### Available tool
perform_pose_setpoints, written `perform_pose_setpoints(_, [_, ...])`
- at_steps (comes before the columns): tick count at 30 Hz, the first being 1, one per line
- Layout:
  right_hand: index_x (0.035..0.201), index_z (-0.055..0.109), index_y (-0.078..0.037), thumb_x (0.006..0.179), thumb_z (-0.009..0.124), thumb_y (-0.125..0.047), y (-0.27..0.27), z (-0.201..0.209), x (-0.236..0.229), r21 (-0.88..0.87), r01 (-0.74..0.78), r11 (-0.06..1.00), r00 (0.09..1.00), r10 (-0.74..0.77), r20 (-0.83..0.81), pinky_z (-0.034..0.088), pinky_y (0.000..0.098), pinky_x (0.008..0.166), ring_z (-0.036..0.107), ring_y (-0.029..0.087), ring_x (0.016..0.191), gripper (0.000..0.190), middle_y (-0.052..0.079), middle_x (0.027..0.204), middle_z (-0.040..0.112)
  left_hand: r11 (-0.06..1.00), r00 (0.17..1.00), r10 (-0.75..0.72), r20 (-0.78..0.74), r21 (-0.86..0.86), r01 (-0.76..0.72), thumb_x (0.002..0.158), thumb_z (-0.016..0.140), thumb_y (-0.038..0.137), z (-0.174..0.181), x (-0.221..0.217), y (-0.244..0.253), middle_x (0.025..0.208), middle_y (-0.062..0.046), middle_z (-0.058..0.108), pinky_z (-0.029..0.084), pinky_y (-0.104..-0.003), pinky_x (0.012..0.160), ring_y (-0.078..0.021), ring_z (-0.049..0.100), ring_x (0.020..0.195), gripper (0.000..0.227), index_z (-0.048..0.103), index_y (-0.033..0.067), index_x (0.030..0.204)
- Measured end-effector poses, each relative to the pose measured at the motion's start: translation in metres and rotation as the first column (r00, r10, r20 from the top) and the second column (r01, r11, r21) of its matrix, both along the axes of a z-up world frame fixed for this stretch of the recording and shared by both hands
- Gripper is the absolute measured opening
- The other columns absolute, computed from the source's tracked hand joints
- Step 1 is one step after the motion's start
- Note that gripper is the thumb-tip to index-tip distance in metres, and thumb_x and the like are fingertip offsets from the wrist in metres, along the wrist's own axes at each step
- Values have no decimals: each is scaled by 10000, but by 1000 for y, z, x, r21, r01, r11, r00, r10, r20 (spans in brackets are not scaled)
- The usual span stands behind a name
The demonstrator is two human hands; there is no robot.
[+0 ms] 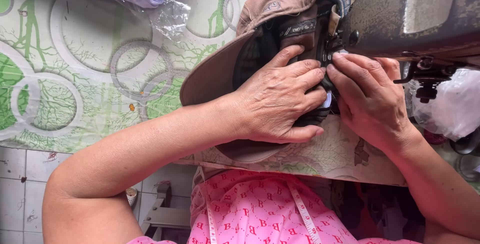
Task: Sewing the inner lining and band of a baseball cap and trimming loose threads.
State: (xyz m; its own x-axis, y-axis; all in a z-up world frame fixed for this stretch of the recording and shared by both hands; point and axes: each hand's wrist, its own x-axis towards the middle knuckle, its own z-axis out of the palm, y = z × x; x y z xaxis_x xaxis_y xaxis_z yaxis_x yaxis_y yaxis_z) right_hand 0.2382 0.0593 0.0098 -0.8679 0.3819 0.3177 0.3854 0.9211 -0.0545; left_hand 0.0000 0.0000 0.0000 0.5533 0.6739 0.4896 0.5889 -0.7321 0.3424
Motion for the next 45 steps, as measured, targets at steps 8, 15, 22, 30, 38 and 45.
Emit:
perform_pose_setpoints(8, [1321, 662, 65, 1037, 565, 63, -4, 3, 2, -24, -38, 999, 999, 37, -27, 484, 530, 1094, 646, 402, 1259, 300, 226, 1386, 659, 997, 995, -36, -93, -76, 28, 987, 554, 582, 20, -9, -11, 1050, -161, 632, 310, -533, 1184, -350, 586, 1141, 584, 667, 11, 1040])
perform_pose_setpoints(15, [1302, 627, 106, 1061, 633, 87, -26, 24, 7, -179, 26, 983, 991, -50, -128, 527, 490, 1064, 638, 409, 1153, 242, 261, 1319, 631, 963, 970, 139, -199, 254, -86, 938, 669, 141, 37, -9, -12, 931, -15, 551, 442, -378, 869, -236, 534, 903, 145, 688, 140, 794])
perform_pose_setpoints(22, [1248, 670, 21, 1004, 662, 27, -42, 21, 11, -197, -57, 979, 992, 34, -120, 543, 410, 994, 662, 316, 1050, 244, 140, 1227, 710, 993, 988, 45, -146, 113, -28, 1039, 555, 119, 31, 5, -32, 796, -32, 532, 407, -452, 1072, -254, 556, 822, 182, 593, 125, 861])
perform_pose_setpoints(30, [1105, 620, 41, 963, 562, -55, -47, 1, -2, -14, -2, 1000, 986, 0, -165, 468, 450, 979, 640, 338, 1050, 181, 168, 1150, 676, 955, 959, 281, -39, 107, -276, 1022, 508, -7, 34, 28, -41, 751, -45, 461, 457, -423, 906, -262, 504, 705, 163, 562, 91, 904])
perform_pose_setpoints(38, [1198, 664, 70, 1072, 473, -83, -52, 7, 9, -63, -89, 994, 968, 72, -241, 548, 511, 1014, 697, 360, 1068, 275, 204, 1170, 715, 977, 920, 190, -343, -30, -213, 922, 468, 733, 67, 18, -81, 1191, -231, 552, 448, -488, 953, -365, 548, 1096, 896, 536, -86, 1279])
perform_pose_setpoints(45, [1124, 714, 15, 1029, 518, 55, -49, 8, 8, -101, -121, 988, 969, 95, -227, 531, 478, 1028, 711, 303, 1100, 221, 148, 1172, 747, 990, 893, 131, -430, 5, -143, 820, 502, 318, 53, 12, -87, 1313, -343, 632, 280, -597, 1256, -459, 592, 1305, 491, 619, -7, 1170])
